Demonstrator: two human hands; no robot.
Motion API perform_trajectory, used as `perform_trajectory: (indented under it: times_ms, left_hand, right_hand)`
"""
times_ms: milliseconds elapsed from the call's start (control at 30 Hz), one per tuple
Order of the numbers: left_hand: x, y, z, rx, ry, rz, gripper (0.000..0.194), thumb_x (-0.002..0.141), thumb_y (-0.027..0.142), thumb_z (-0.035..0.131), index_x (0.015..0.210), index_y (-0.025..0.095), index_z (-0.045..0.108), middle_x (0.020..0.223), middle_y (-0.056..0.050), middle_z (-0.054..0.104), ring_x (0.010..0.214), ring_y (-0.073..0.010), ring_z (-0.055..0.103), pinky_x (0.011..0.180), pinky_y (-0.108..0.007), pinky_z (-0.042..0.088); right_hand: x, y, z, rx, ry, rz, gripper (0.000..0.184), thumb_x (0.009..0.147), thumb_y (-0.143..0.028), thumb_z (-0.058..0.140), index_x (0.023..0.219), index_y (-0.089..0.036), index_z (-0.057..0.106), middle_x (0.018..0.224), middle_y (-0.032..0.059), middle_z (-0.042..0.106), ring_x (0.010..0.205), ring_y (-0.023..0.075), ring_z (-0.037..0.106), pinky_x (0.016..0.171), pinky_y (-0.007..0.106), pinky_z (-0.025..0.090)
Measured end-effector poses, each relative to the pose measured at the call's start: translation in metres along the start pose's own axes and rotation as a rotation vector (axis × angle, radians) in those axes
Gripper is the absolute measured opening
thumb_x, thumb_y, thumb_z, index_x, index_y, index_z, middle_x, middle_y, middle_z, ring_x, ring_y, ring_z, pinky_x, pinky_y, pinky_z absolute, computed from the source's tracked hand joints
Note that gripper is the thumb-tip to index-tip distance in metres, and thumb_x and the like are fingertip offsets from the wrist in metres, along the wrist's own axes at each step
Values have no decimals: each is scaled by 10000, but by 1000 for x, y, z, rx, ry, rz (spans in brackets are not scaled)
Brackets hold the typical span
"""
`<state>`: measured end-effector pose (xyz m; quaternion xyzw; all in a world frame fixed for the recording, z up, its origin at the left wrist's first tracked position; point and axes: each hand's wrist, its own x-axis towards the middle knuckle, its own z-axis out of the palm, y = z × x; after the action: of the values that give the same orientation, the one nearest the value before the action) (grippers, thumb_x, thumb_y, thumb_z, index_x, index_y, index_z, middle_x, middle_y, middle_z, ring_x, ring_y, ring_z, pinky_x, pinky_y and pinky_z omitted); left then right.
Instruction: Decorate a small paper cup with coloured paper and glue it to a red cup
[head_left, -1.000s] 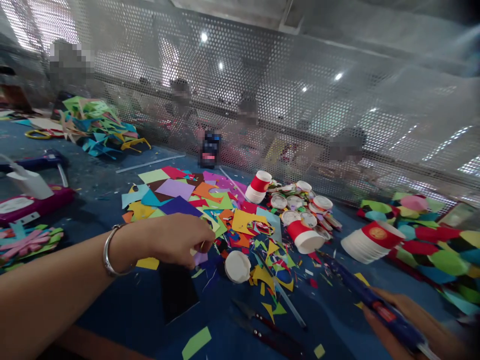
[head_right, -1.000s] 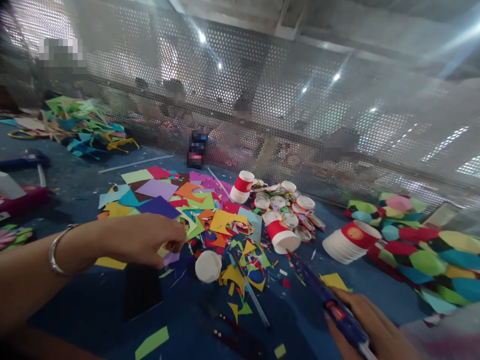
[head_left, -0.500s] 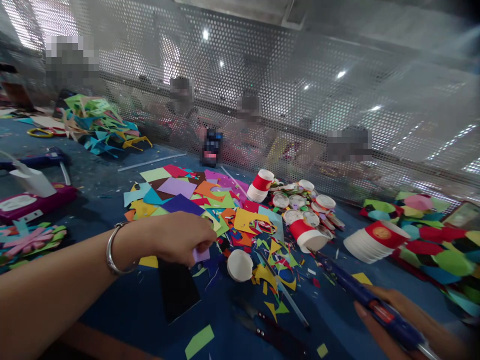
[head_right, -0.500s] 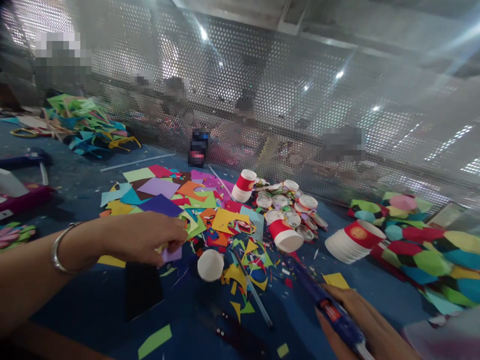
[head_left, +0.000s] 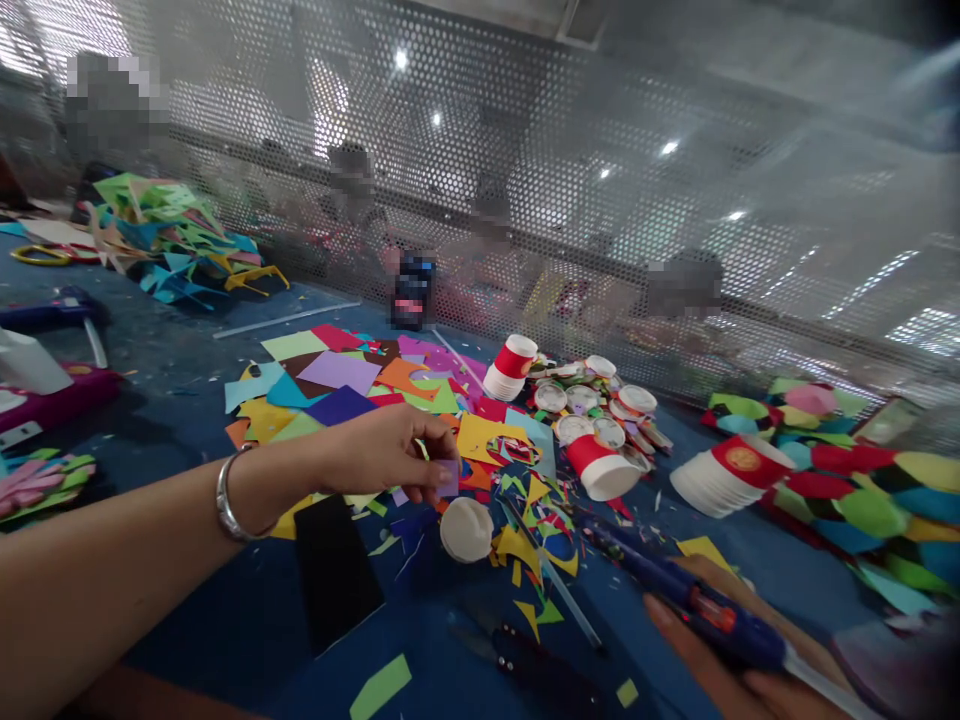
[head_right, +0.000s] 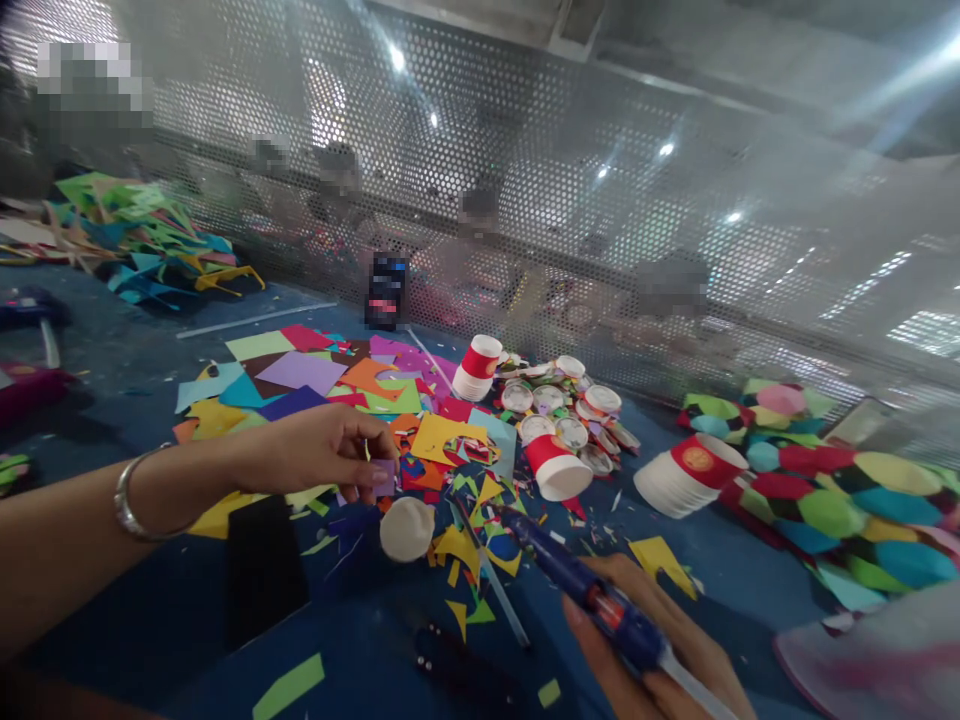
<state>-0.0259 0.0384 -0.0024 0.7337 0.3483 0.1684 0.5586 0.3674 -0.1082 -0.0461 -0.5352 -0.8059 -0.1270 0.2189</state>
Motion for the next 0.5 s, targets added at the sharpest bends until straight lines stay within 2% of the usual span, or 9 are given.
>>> perform_trajectory:
  times_ms: [100, 167, 233, 367, 500]
  left_hand:
    - [7, -4, 16, -63, 14, 41, 253, 800, 343, 698, 975, 173, 631, 841, -21, 699, 732, -144, 661, 689, -287, 528]
    - [9, -5, 24, -64, 27, 57, 309, 765, 341, 714, 1009, 170, 636, 872, -23, 693, 747, -141, 642, 719, -297, 520]
    - [8, -4, 29, -51, 42, 60, 360, 741, 349, 726, 1040, 170, 633, 867, -16, 680, 751, -138, 618, 724, -295, 506]
    - [5, 1, 36, -64, 60, 54, 344, 718, 300, 718, 1021, 172, 618, 786, 14, 633, 708, -131, 582, 653, -273, 476]
    - [4, 5, 42, -71, 84, 17, 327, 678, 258, 720, 962, 165, 585, 778, 11, 634, 687, -126, 587, 641, -272, 484]
  right_hand:
    - [1, -9, 5, -20, 42, -45, 255, 944, -358, 565, 1112, -322, 753, 1257, 62, 730, 1089, 290, 733, 904, 379, 635]
    - [11, -25, 3, 2, 81, -90, 246, 969, -376, 556, 1109, -286, 737, 1256, 89, 728, 1101, 295, 727, 924, 395, 626]
    - [24, -42, 0, 21, 116, -108, 279, 966, -398, 582, 1173, -246, 691, 1219, 109, 740, 1058, 283, 745, 885, 360, 641]
    - [45, -65, -6, 130, 39, -86, 234, 989, -354, 553, 1173, -231, 629, 1180, 91, 737, 1050, 238, 744, 913, 298, 620]
    - [52, -73, -6, 210, -4, -69, 202, 1020, -343, 486, 1128, -253, 630, 1171, 81, 723, 1041, 217, 737, 851, 253, 629]
